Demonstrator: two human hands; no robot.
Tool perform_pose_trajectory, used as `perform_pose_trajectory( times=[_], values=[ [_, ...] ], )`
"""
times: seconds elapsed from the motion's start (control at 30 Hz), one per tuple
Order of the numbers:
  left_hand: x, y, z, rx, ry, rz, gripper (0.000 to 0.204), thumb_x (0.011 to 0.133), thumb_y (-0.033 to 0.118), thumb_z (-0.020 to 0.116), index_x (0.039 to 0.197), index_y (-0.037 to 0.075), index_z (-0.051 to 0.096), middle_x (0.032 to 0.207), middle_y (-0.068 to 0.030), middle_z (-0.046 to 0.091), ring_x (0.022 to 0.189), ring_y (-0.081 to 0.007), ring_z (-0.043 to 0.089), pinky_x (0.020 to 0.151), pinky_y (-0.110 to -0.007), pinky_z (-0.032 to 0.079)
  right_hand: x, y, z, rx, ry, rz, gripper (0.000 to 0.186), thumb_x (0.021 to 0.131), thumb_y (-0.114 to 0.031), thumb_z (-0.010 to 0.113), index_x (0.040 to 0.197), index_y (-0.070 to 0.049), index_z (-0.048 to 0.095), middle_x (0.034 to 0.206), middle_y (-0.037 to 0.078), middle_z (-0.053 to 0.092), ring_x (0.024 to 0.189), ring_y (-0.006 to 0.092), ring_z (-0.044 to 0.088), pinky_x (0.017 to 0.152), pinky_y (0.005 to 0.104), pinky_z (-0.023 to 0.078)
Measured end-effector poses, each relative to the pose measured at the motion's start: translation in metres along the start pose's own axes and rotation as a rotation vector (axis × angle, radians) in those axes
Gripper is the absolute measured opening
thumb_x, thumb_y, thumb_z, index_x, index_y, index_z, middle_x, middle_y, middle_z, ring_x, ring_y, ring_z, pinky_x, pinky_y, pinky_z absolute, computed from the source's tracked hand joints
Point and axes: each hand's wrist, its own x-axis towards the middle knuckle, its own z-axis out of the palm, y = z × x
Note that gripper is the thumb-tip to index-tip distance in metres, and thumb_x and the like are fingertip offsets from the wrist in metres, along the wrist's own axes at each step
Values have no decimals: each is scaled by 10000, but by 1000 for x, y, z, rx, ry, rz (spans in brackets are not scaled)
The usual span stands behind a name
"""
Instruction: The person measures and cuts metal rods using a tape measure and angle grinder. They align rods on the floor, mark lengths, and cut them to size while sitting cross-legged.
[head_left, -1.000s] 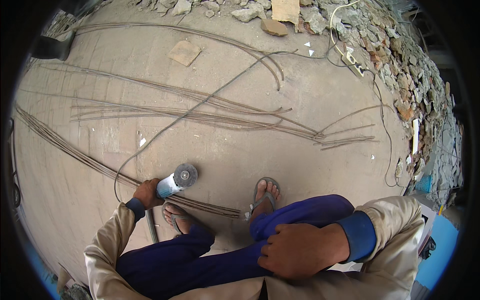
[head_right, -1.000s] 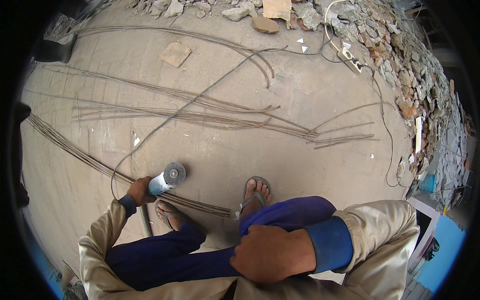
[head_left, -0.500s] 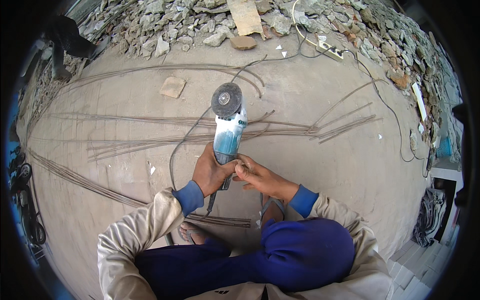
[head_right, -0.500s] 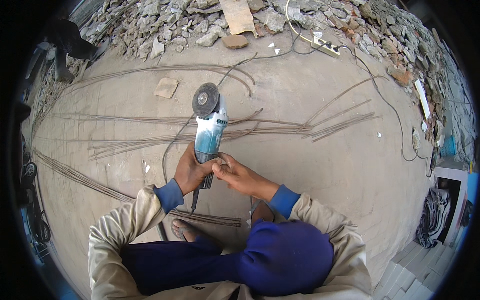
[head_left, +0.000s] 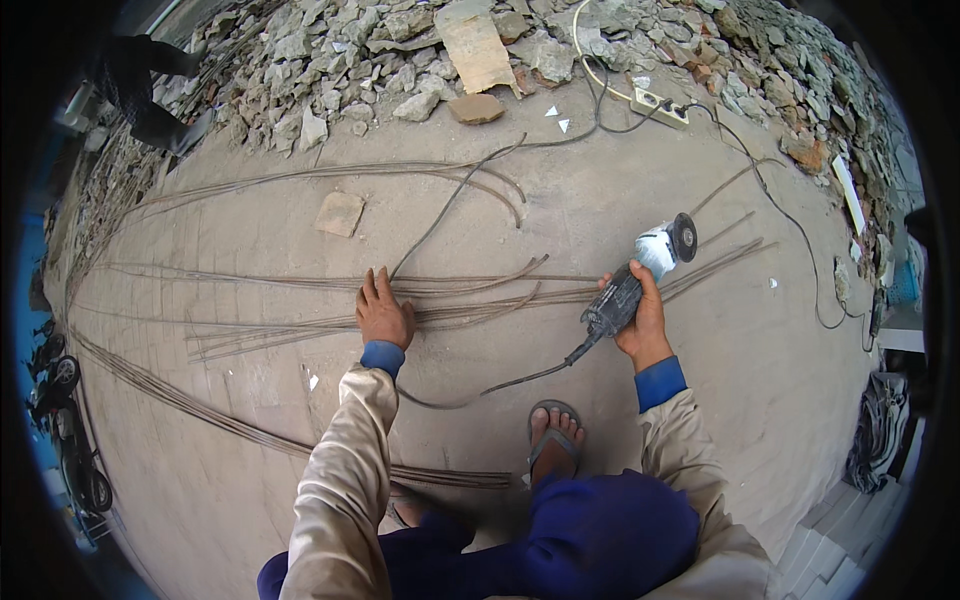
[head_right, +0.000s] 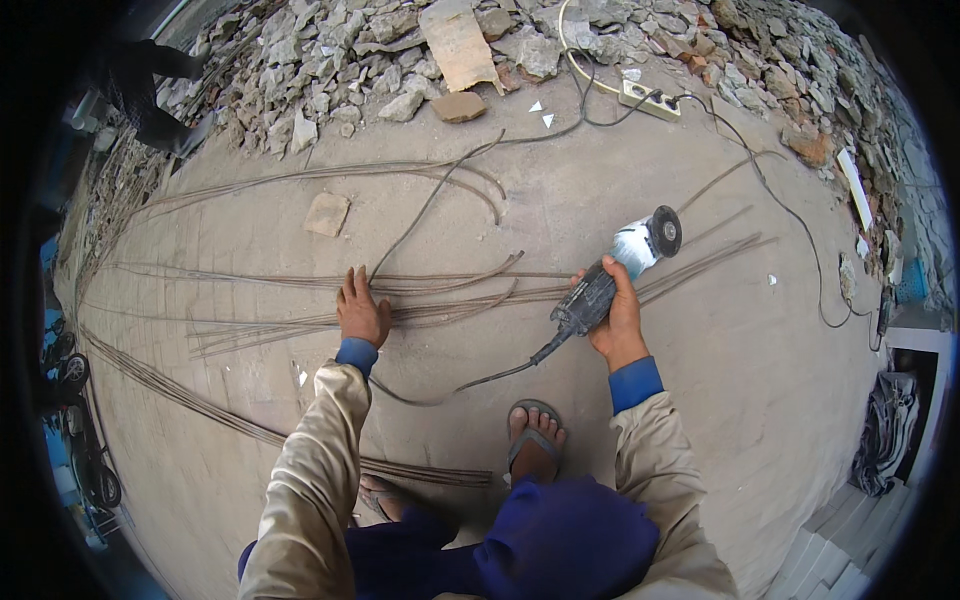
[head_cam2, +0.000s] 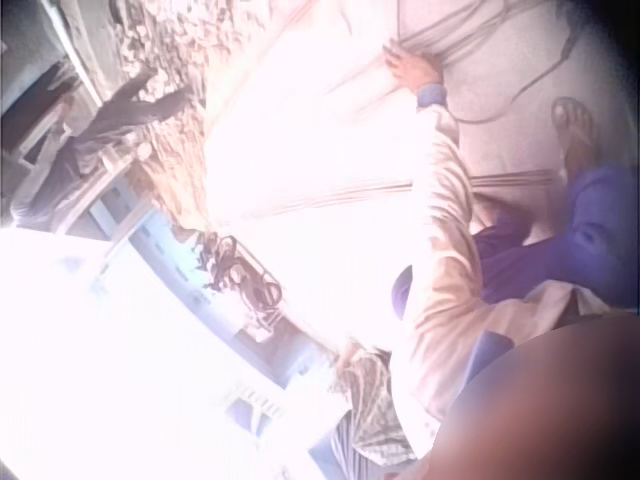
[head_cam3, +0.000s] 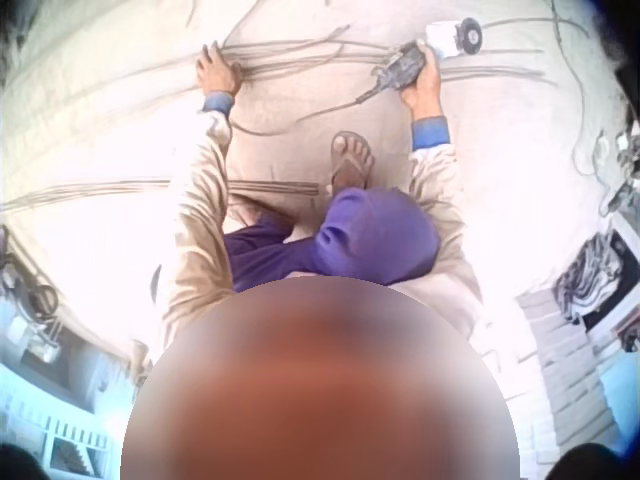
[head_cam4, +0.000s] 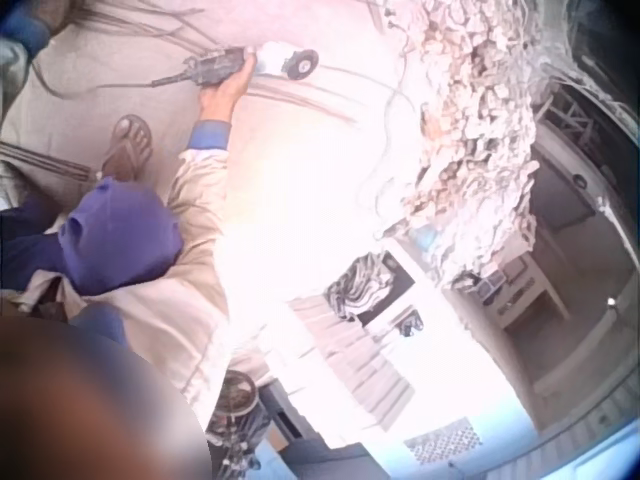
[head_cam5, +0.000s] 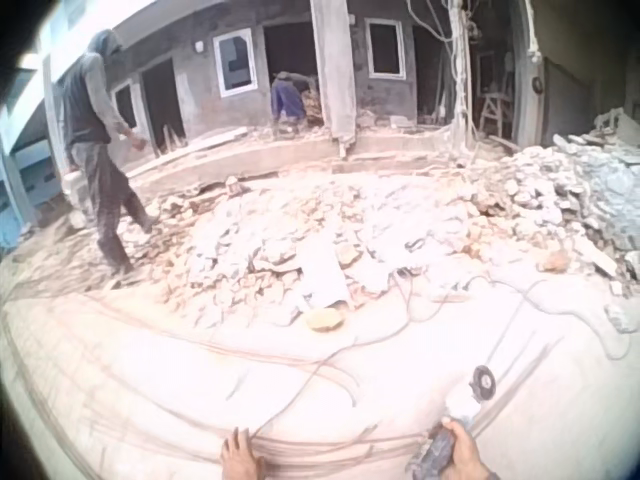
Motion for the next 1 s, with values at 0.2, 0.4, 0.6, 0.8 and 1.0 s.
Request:
perform_pose_trajectory(
  times=[0.2, 0.4, 0.6, 0.8, 1.0],
  values=[
    [50, -34, 13, -28, -304, -7, 347, 904, 122, 725, 1251, 113, 718, 1331, -156, 682, 1110, -379, 697, 984, -456, 568, 71, -27, 11, 41, 44, -87, 373, 914, -409, 775, 1120, -138, 621, 993, 101, 695, 906, 259, 703, 800, 444, 602],
    [191, -12, -124, -762, -1202, 54, 187, 916, 100, 813, 1063, 92, 698, 908, 33, 690, 759, -69, 669, 700, -207, 567, 156, -50, 20, 68, 141, -185, 355, 891, -412, 795, 1106, -160, 668, 1011, 30, 723, 898, 224, 713, 829, 440, 590],
    [343, 79, -253, -1577, -25, 76, 567, 1061, 230, 683, 1485, -73, 460, 1376, -217, 627, 1323, -273, 626, 1107, -316, 560, 203, -71, 50, 192, 217, -287, 428, 905, -486, 771, 1181, -182, 653, 1119, -1, 713, 1017, 204, 703, 907, 431, 561],
    [237, 8, -188, -836, -166, 236, 891, 989, 416, 763, 1645, 10, 318, 1630, -254, 430, 1447, -343, 506, 1170, -404, 440, 242, -74, 75, 338, 340, -324, 576, 912, -548, 777, 1298, -163, 593, 1222, 12, 698, 1115, 195, 678, 1042, 416, 480],
    [-37, -191, -136, -390, -813, -228, 635, 1012, 274, 743, 1536, 11, 498, 1471, -180, 620, 1247, -332, 670, 1038, -419, 556, 279, -73, 59, 358, 472, -278, 583, 937, -553, 737, 1337, -167, 561, 1241, 23, 702, 1017, 219, 714, 923, 437, 549]
  ],
)
